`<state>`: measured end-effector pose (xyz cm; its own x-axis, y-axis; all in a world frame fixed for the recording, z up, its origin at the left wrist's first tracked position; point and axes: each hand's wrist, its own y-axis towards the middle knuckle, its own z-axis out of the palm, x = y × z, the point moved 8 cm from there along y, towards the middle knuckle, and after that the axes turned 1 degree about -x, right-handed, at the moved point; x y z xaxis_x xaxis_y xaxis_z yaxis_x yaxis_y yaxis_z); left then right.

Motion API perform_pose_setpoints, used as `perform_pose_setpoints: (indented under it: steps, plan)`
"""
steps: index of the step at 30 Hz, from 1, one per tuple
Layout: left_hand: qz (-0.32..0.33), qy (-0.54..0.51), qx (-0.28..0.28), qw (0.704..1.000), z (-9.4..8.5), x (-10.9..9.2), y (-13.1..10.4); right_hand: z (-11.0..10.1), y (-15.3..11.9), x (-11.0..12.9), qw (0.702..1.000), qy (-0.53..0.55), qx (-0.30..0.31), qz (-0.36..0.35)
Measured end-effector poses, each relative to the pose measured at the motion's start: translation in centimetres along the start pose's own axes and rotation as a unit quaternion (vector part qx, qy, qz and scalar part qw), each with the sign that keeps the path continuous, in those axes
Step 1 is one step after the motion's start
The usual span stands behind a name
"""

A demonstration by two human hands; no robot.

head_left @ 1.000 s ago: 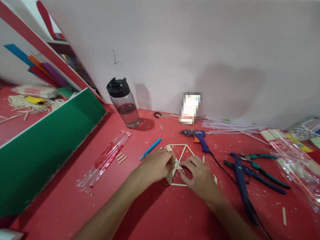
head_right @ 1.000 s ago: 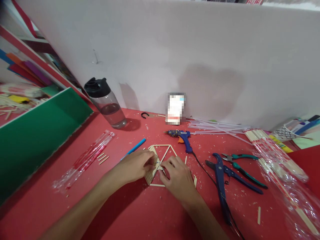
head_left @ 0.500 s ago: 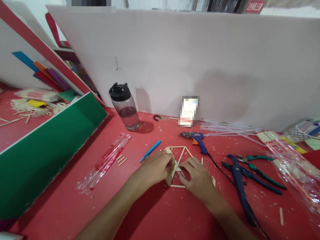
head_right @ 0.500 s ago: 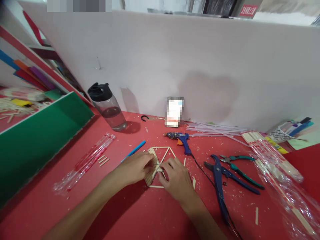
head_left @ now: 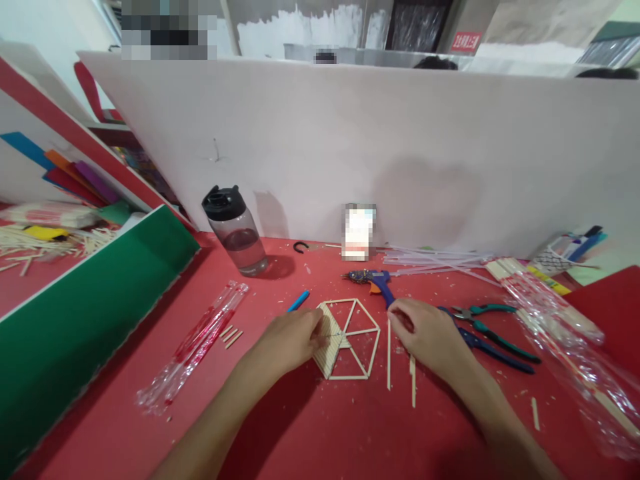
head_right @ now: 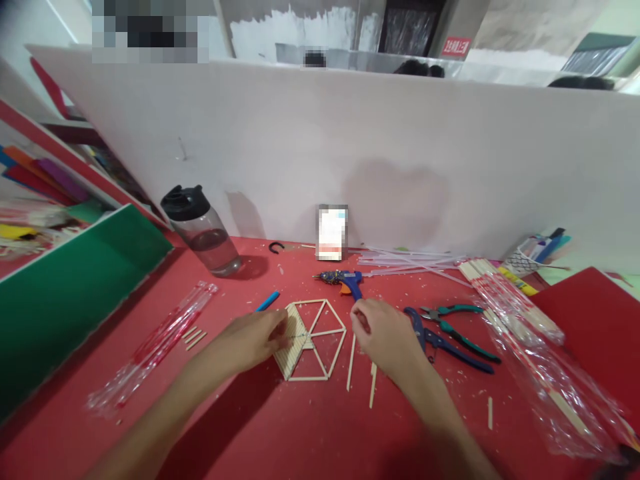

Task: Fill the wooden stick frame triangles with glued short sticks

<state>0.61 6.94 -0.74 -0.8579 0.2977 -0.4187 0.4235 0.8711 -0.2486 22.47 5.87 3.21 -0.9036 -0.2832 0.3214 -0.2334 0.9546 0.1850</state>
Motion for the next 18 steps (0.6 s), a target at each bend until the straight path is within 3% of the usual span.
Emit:
perform_pose_setpoints:
  steps: [5, 9, 12, 18]
  plan:
    - [0.000, -0.008, 0.014, 1.000, 0.5, 0.1, 0.2, -2.1, -0.8, -5.3, 0.986, -0.103, 0.086, 0.101]
    - [-0.016, 0.017, 0.028, 0.999, 0.8, 0.6, 0.5, -3.4, -1.9, -7.8, 0.964, -0.147, 0.161, 0.150]
    - [-0.012, 0.036, 0.025, 0.999, 0.7, 0.1, 0.3, -3.2, -2.4, -7.1, 0.962, -0.114, 0.209, 0.132]
    - [0.016, 0.053, 0.018, 0.998, 0.3, -2.2, -0.6, -0.5, -2.3, -2.2, 0.971, -0.054, 0.232, 0.026]
